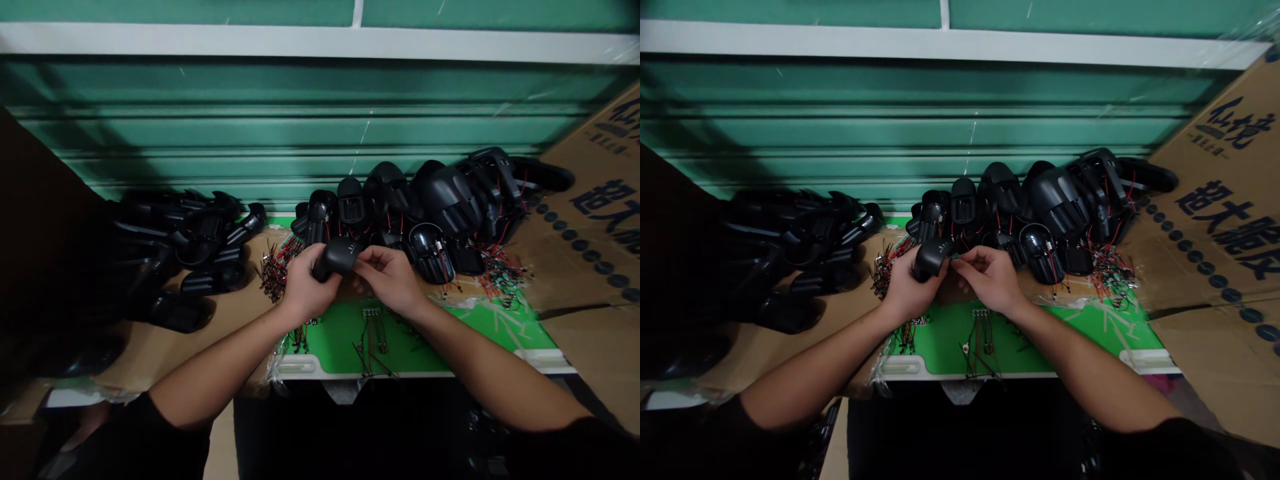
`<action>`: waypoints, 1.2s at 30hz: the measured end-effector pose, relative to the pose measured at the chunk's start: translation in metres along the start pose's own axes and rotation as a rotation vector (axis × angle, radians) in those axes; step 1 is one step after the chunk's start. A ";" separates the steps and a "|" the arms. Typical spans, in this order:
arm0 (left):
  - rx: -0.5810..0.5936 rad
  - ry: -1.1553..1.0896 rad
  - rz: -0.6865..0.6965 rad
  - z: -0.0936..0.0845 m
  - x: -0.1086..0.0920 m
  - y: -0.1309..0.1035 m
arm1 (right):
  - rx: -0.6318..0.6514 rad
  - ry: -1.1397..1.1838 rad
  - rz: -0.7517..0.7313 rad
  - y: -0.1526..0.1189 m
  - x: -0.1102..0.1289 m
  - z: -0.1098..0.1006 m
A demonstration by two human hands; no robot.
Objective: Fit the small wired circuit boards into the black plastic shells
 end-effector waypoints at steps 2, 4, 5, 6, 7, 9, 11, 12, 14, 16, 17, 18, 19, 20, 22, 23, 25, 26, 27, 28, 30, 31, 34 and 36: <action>-0.001 0.016 0.032 0.000 -0.002 -0.002 | 0.002 0.042 0.018 0.000 -0.002 0.002; 0.003 0.042 0.051 0.000 -0.003 -0.001 | 0.016 0.072 0.034 0.000 -0.003 0.004; -0.006 0.048 0.049 -0.001 -0.003 0.000 | 0.034 0.077 0.038 0.001 -0.003 0.005; -0.021 0.047 0.038 -0.003 -0.002 0.001 | 0.055 0.073 0.036 0.001 -0.001 0.005; -0.035 0.037 0.018 -0.004 -0.002 0.003 | 0.076 0.062 0.029 0.001 0.001 0.004; -0.053 -0.012 -0.053 -0.007 0.002 0.008 | 0.105 0.023 0.001 0.002 0.006 0.001; -0.051 -0.103 -0.154 -0.008 0.006 0.013 | 0.136 -0.017 -0.017 0.003 0.010 -0.004; -0.052 -0.162 -0.203 -0.009 0.009 0.015 | 0.154 -0.027 -0.016 0.004 0.011 -0.007; -0.058 -0.299 -0.279 -0.010 0.013 0.017 | 0.177 -0.019 -0.011 0.005 0.013 -0.012; -0.056 -0.424 -0.334 -0.009 0.016 0.019 | 0.177 0.002 -0.015 0.005 0.015 -0.016; -0.054 -0.479 -0.359 -0.008 0.018 0.020 | 0.199 0.001 -0.014 0.005 0.015 -0.017; -0.055 -0.524 -0.382 -0.008 0.020 0.020 | 0.248 -0.010 -0.003 0.004 0.015 -0.016; -0.059 -0.557 -0.400 -0.008 0.022 0.021 | 0.317 -0.025 0.014 0.002 0.015 -0.013; -0.067 -0.579 -0.410 -0.008 0.023 0.021 | 0.387 -0.038 0.034 -0.001 0.014 -0.010; -0.078 -0.606 -0.410 -0.009 0.023 0.022 | 0.480 -0.048 0.056 -0.005 0.015 -0.006; -0.079 -0.612 -0.404 -0.009 0.022 0.023 | 0.488 -0.048 0.054 -0.006 0.015 -0.005; -0.073 -0.622 -0.397 -0.009 0.020 0.023 | 0.465 -0.048 0.036 -0.006 0.016 -0.005; -0.067 -0.624 -0.401 -0.009 0.020 0.023 | 0.448 -0.050 0.028 -0.005 0.016 -0.005; -0.059 -0.622 -0.407 -0.009 0.019 0.022 | 0.429 -0.052 0.020 -0.004 0.016 -0.006; -0.052 -0.616 -0.410 -0.009 0.019 0.022 | 0.410 -0.050 0.013 -0.003 0.015 -0.007; -0.028 -0.589 -0.399 -0.010 0.018 0.023 | 0.364 -0.036 0.001 -0.001 0.015 -0.010; -0.012 -0.569 -0.384 -0.010 0.017 0.023 | 0.341 -0.029 -0.002 0.000 0.015 -0.011; 0.034 -0.509 -0.341 -0.011 0.015 0.025 | 0.284 -0.027 -0.018 0.002 0.019 -0.017; 0.042 -0.487 -0.332 -0.012 0.014 0.025 | 0.260 -0.060 -0.042 0.003 0.024 -0.019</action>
Point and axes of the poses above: each hand's wrist, its own y-axis towards the middle knuckle, its own z-axis out of the palm, x = y × z, the point moved 6 cm from there along y, towards the middle knuckle, and after that the axes turned 9 degrees about -z, right-handed, at the moved point
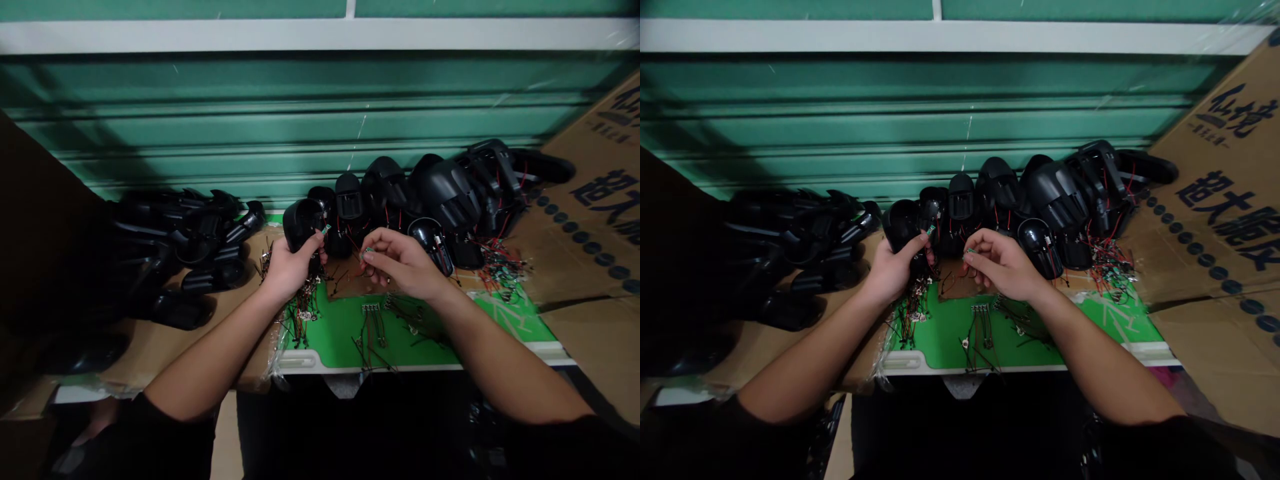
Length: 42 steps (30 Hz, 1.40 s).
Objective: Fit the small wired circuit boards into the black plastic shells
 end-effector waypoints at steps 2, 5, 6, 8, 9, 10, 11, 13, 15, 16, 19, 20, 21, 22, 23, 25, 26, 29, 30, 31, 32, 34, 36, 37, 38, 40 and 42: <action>-0.008 0.020 -0.006 0.000 -0.001 -0.001 | -0.019 -0.052 -0.028 0.000 0.005 -0.002; -0.004 0.044 -0.045 0.003 0.000 -0.002 | -0.040 -0.127 -0.089 -0.001 0.010 -0.003; 0.009 0.038 -0.060 0.004 0.001 -0.003 | -0.040 -0.145 -0.106 -0.001 0.011 -0.003; 0.045 0.001 -0.082 0.008 0.002 -0.004 | -0.031 -0.170 -0.119 -0.001 0.010 -0.003; 0.064 -0.026 -0.093 0.009 0.003 -0.004 | -0.023 -0.181 -0.120 -0.001 0.009 -0.002; 0.081 -0.054 -0.103 0.010 0.004 -0.005 | -0.015 -0.193 -0.122 -0.002 0.007 -0.002; 0.093 -0.078 -0.113 0.011 0.005 -0.005 | -0.006 -0.206 -0.126 -0.002 0.006 -0.001; 0.097 -0.100 -0.126 0.012 0.006 -0.005 | 0.008 -0.220 -0.132 -0.002 0.005 0.001; 0.090 -0.093 -0.120 0.011 0.007 -0.005 | 0.000 -0.195 -0.119 -0.003 0.003 0.002; 0.087 -0.085 -0.113 0.011 0.006 -0.006 | -0.014 -0.166 -0.105 -0.003 0.002 0.001; 0.090 -0.076 -0.106 0.011 0.006 -0.006 | -0.073 -0.083 -0.081 -0.003 0.001 -0.001; 0.093 -0.081 -0.109 0.012 0.006 -0.006 | -0.086 -0.070 -0.085 -0.003 0.002 -0.002; 0.097 -0.091 -0.115 0.012 0.006 -0.007 | -0.088 -0.064 -0.092 -0.002 0.002 -0.002; 0.103 -0.105 -0.124 0.013 0.006 -0.007 | -0.082 -0.059 -0.098 -0.002 0.001 -0.002; 0.111 -0.122 -0.136 0.013 0.006 -0.007 | -0.070 -0.052 -0.100 -0.002 0.001 -0.001; 0.129 -0.165 -0.166 0.014 0.006 -0.007 | -0.028 -0.039 -0.074 -0.001 -0.003 0.002; 0.137 -0.186 -0.182 0.015 0.006 -0.008 | -0.003 -0.036 -0.052 -0.001 -0.005 0.004; 0.163 -0.246 -0.220 0.014 0.004 -0.008 | 0.053 -0.034 0.028 -0.001 -0.012 0.007; 0.167 -0.262 -0.223 0.014 0.002 -0.008 | 0.066 -0.023 0.058 -0.001 -0.013 0.007; 0.170 -0.276 -0.225 0.013 0.001 -0.007 | 0.072 0.001 0.086 -0.001 -0.013 0.006; 0.169 -0.285 -0.228 0.012 0.000 -0.007 | 0.078 0.036 0.112 -0.001 -0.013 0.005; 0.159 -0.290 -0.230 0.010 -0.001 -0.006 | 0.100 0.118 0.152 -0.002 -0.013 0.003; 0.151 -0.285 -0.233 0.009 -0.001 -0.005 | 0.147 0.169 0.185 -0.004 -0.013 0.006; 0.149 -0.284 -0.231 0.009 0.000 -0.004 | 0.182 0.160 0.203 -0.005 -0.015 0.009; 0.145 -0.285 -0.228 0.009 0.001 -0.004 | 0.214 0.117 0.209 -0.006 -0.016 0.012; 0.144 -0.289 -0.226 0.011 0.003 -0.004 | 0.257 -0.080 0.152 -0.006 -0.018 0.019; 0.150 -0.285 -0.230 0.012 0.006 -0.004 | 0.278 -0.374 -0.034 -0.003 -0.011 0.025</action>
Point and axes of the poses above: each hand's wrist, its own y-axis towards the middle knuckle, its own z-axis out of the palm, x = y × z, the point moved 6 cm from there along y, towards the middle knuckle, and after that the axes turned 9 degrees about -z, right-handed, at the moved point
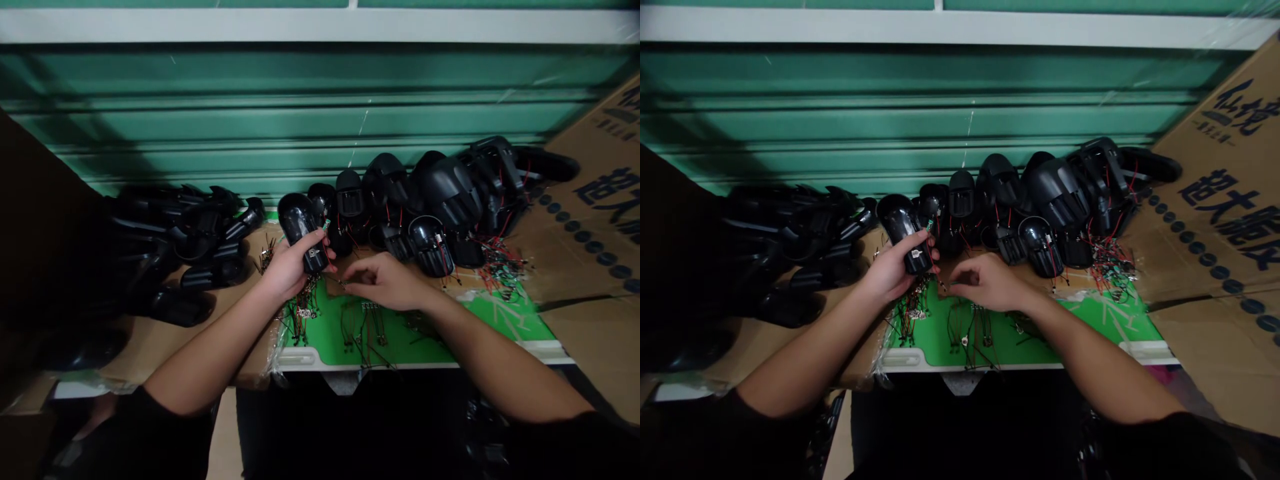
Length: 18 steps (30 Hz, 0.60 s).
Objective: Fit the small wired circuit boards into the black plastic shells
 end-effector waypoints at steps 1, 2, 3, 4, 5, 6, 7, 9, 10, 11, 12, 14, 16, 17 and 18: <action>0.006 0.006 -0.007 0.001 0.002 0.000 | -0.003 -0.138 -0.091 0.001 0.006 0.001; 0.014 0.014 -0.015 0.001 0.003 0.000 | -0.011 -0.244 -0.167 0.002 0.011 0.002; 0.025 0.021 -0.023 0.002 0.005 -0.001 | -0.032 -0.309 -0.215 0.001 0.015 0.001; 0.038 0.029 -0.031 0.004 0.006 -0.001 | -0.081 -0.328 -0.230 0.001 0.017 -0.002; 0.053 0.037 -0.038 0.005 0.008 -0.002 | -0.154 -0.300 -0.214 -0.001 0.016 -0.008; 0.068 0.044 -0.047 0.006 0.009 -0.003 | -0.240 -0.232 -0.182 -0.002 0.015 -0.014; 0.079 0.050 -0.058 0.008 0.011 -0.004 | -0.324 -0.135 -0.150 -0.004 0.012 -0.019; 0.091 0.060 -0.091 0.011 0.016 -0.006 | -0.440 0.086 -0.118 -0.008 0.007 -0.024; 0.095 0.065 -0.109 0.012 0.018 -0.007 | -0.464 0.173 -0.118 -0.008 0.006 -0.025; 0.099 0.069 -0.127 0.014 0.021 -0.008 | -0.470 0.225 -0.121 -0.008 0.005 -0.024; 0.106 0.074 -0.142 0.015 0.023 -0.010 | -0.471 0.245 -0.123 -0.007 0.005 -0.023; 0.125 0.087 -0.165 0.018 0.027 -0.011 | -0.465 0.247 -0.121 -0.006 0.005 -0.022; 0.144 0.105 -0.181 0.019 0.030 -0.012 | -0.461 0.259 -0.112 -0.005 0.004 -0.020; 0.153 0.119 -0.185 0.020 0.031 -0.012 | -0.461 0.275 -0.107 -0.005 0.003 -0.020; 0.163 0.132 -0.185 0.020 0.031 -0.013 | -0.460 0.295 -0.099 -0.004 0.002 -0.019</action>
Point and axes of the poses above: each hand's wrist, its own y-axis towards the middle knuckle, its own z-axis out of the palm, x = y × z, the point moved 6 cm from there along y, towards the middle knuckle, and after that the axes turned 9 degrees about -z, right-handed, at the moved point
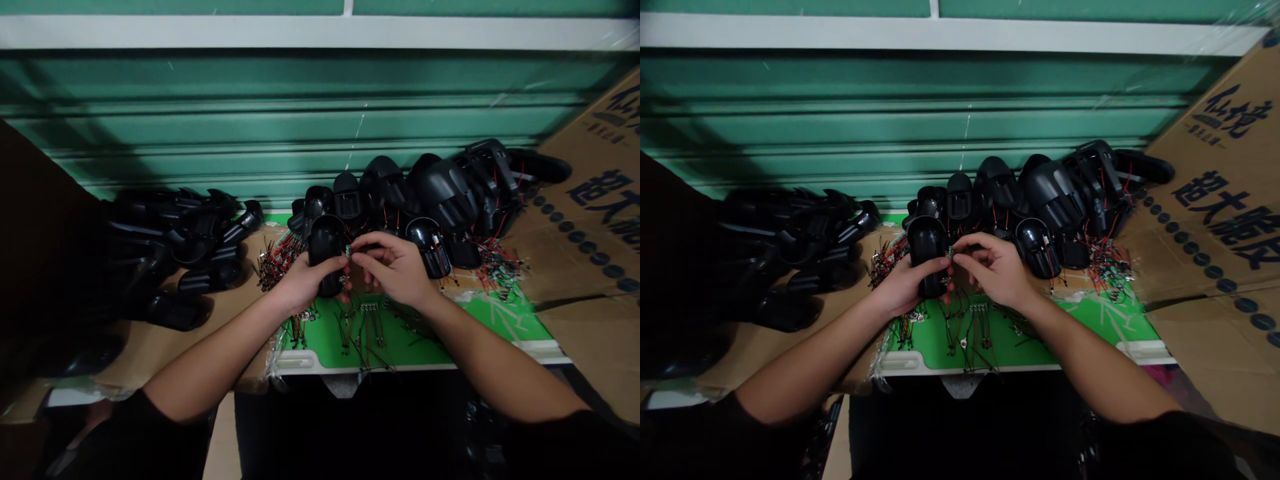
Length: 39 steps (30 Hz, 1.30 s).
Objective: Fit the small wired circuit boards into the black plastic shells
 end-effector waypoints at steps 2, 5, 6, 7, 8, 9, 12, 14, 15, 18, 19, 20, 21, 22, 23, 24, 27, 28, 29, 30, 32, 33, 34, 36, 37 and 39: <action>0.014 0.022 0.006 0.000 0.001 0.000 | 0.013 0.029 0.031 -0.001 -0.002 0.001; 0.021 0.037 0.009 0.001 0.001 0.001 | 0.017 0.059 0.072 -0.001 -0.003 0.001; 0.022 0.042 0.007 0.001 0.002 0.001 | 0.005 0.071 0.078 -0.001 -0.003 0.000; 0.022 0.046 0.009 0.001 0.001 0.001 | -0.007 0.085 0.079 -0.001 -0.002 -0.002; 0.017 0.050 0.018 0.001 0.001 0.001 | -0.014 0.099 0.078 0.000 0.000 -0.003; 0.003 0.055 0.034 0.000 0.000 0.001 | -0.016 0.113 0.074 0.001 0.002 -0.004; -0.079 0.100 0.093 -0.004 -0.005 0.001 | 0.004 0.141 0.067 0.002 0.006 -0.006; -0.104 0.147 0.112 -0.005 -0.007 0.000 | 0.026 0.144 0.075 0.001 0.006 -0.006; -0.095 0.166 0.116 -0.004 -0.007 0.000 | 0.033 0.138 0.076 0.001 0.006 -0.006; -0.032 0.188 0.115 0.000 -0.005 0.000 | -0.002 0.066 0.028 0.000 0.005 -0.006; -0.016 0.190 0.117 0.002 -0.005 0.000 | -0.032 0.026 -0.001 0.000 0.005 -0.007; -0.003 0.191 0.118 0.003 -0.004 0.000 | -0.063 -0.023 -0.032 0.000 0.006 -0.007; 0.003 0.191 0.120 0.005 -0.004 0.000 | -0.089 -0.083 -0.063 -0.001 0.007 -0.007; 0.006 0.190 0.122 0.006 -0.004 -0.001 | -0.108 -0.148 -0.095 -0.001 0.009 -0.007; 0.007 0.187 0.123 0.007 -0.004 -0.001 | -0.119 -0.211 -0.130 -0.002 0.011 -0.006; 0.005 0.184 0.123 0.009 -0.004 -0.002 | -0.127 -0.272 -0.169 -0.002 0.013 -0.006; -0.001 0.184 0.128 0.012 -0.005 -0.004 | -0.121 -0.406 -0.295 -0.003 0.022 -0.003; 0.000 0.188 0.131 0.012 -0.005 -0.005 | -0.116 -0.432 -0.333 -0.003 0.025 -0.002; 0.003 0.193 0.135 0.012 -0.005 -0.005 | -0.107 -0.454 -0.367 -0.004 0.027 -0.001; 0.008 0.198 0.138 0.012 -0.004 -0.005 | -0.100 -0.472 -0.395 -0.004 0.028 0.000; 0.017 0.207 0.144 0.010 -0.002 -0.003 | -0.095 -0.490 -0.432 -0.004 0.029 0.000; 0.020 0.212 0.146 0.009 0.000 -0.002 | -0.095 -0.498 -0.440 -0.004 0.029 0.000; 0.020 0.218 0.149 0.007 0.001 -0.002 | -0.095 -0.506 -0.442 -0.004 0.028 0.000; 0.013 0.236 0.160 0.005 0.003 0.000 | -0.095 -0.519 -0.439 -0.004 0.026 0.000; 0.008 0.247 0.166 0.004 0.003 0.000 | -0.090 -0.523 -0.435 -0.004 0.025 0.000; -0.006 0.266 0.171 0.003 0.004 0.000 | -0.087 -0.522 -0.414 -0.003 0.024 -0.001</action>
Point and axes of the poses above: each hand's wrist, its own y-axis towards the middle knuckle, its own z-axis out of the palm, x = y × z, the point moved 6 cm from there along y, towards the middle knuckle, and after that the axes turned 9 degrees about -z, right-handed, at the moved point
